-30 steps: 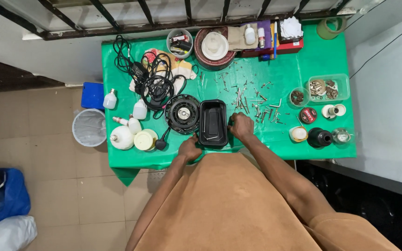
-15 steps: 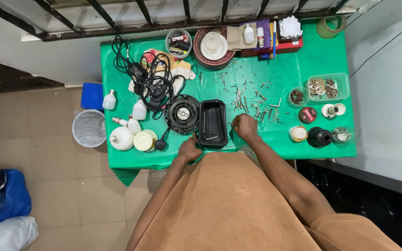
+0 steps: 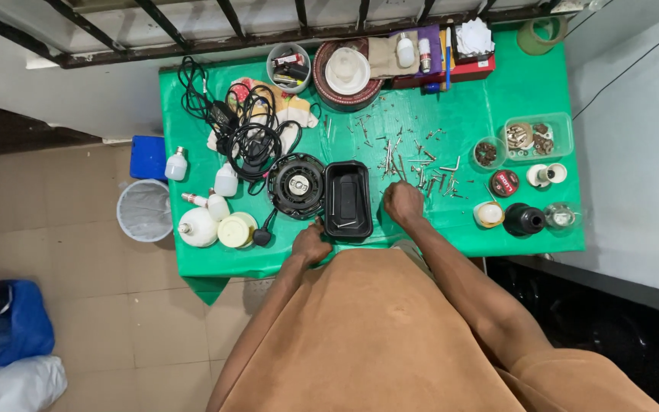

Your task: Organizing various screws and mechanical parts on a workbench.

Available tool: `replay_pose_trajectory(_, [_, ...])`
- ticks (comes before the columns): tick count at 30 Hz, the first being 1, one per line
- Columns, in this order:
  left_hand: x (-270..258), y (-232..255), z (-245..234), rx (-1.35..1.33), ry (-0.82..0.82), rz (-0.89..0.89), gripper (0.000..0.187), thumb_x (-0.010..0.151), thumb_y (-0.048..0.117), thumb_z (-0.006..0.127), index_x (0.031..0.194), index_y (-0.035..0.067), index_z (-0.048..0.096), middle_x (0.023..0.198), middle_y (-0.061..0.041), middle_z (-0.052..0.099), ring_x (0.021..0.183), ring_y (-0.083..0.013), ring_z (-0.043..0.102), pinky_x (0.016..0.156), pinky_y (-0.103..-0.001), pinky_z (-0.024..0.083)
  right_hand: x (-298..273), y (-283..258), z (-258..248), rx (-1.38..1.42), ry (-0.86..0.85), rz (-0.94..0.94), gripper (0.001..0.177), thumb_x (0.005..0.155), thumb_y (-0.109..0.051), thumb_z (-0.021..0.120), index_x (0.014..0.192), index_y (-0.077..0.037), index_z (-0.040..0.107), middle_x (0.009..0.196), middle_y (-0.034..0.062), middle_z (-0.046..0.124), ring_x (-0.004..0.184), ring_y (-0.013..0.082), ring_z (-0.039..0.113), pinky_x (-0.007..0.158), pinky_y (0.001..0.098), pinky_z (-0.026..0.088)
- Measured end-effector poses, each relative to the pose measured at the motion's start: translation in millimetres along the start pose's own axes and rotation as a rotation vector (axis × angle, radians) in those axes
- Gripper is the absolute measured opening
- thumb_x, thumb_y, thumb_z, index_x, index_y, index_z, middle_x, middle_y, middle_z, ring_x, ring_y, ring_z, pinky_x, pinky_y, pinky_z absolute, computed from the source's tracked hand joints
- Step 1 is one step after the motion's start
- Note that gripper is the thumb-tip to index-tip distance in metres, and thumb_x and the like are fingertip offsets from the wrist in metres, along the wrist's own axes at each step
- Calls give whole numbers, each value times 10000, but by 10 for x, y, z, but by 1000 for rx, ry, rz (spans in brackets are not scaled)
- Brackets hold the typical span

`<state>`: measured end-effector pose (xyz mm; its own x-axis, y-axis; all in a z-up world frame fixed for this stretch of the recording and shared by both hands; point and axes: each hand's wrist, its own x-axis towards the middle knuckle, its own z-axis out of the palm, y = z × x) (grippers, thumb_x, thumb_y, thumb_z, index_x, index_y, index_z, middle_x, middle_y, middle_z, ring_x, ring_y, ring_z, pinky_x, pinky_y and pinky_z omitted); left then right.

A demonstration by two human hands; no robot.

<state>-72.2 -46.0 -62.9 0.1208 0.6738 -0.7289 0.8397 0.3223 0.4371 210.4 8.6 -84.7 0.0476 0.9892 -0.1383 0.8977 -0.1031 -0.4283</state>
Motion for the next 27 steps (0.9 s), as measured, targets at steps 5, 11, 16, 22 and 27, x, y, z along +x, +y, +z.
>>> replay_pose_trajectory(5, [-17, -32, -1, 8, 15, 59, 853, 679, 229, 736, 1482, 66, 502, 1571, -216, 393, 1363, -336, 521, 1138, -390, 435, 98, 13, 20, 39, -96, 93, 144, 797, -197, 732, 813, -69, 796, 868, 203, 741, 788, 398, 704, 735, 506, 564])
replay_pose_trajectory(11, [58, -77, 14, -300, 137, 114, 794, 686, 335, 880, 1368, 29, 611, 1417, -176, 605, 1286, -289, 598, 1090, -374, 461, 82, -348, -480, 740, -279, 343, 143, 814, -195, 791, 868, -62, 791, 725, 26, 735, 567, 109, 644, 534, 291, 503])
replay_pose_trajectory(16, [-85, 203, -143, -564, 375, -12, 552, 708, 322, 881, 1148, 38, 709, 1096, -115, 762, 1018, -244, 734, 920, -364, 555, 28, -292, -477, 829, -273, 397, 137, 836, -162, 724, 904, -83, 814, 722, -14, 738, 545, 62, 629, 486, 265, 466])
replay_pose_trajectory(22, [344, -7, 142, -750, 479, 81, 275, 776, 199, 817, 974, 28, 732, 925, -84, 802, 820, -162, 738, 749, -314, 576, -75, 20, -214, 618, -177, 417, 120, 795, -142, 768, 891, -77, 797, 746, 28, 759, 577, 110, 671, 557, 274, 528])
replay_pose_trajectory(27, [147, 206, -53, -644, 542, 69, 399, 703, 189, 904, 1003, 27, 698, 828, -94, 772, 726, -161, 712, 692, -312, 562, -97, 79, -22, 386, -126, 257, 172, 752, -178, 804, 899, -89, 803, 811, 69, 782, 716, 171, 748, 701, 321, 581])
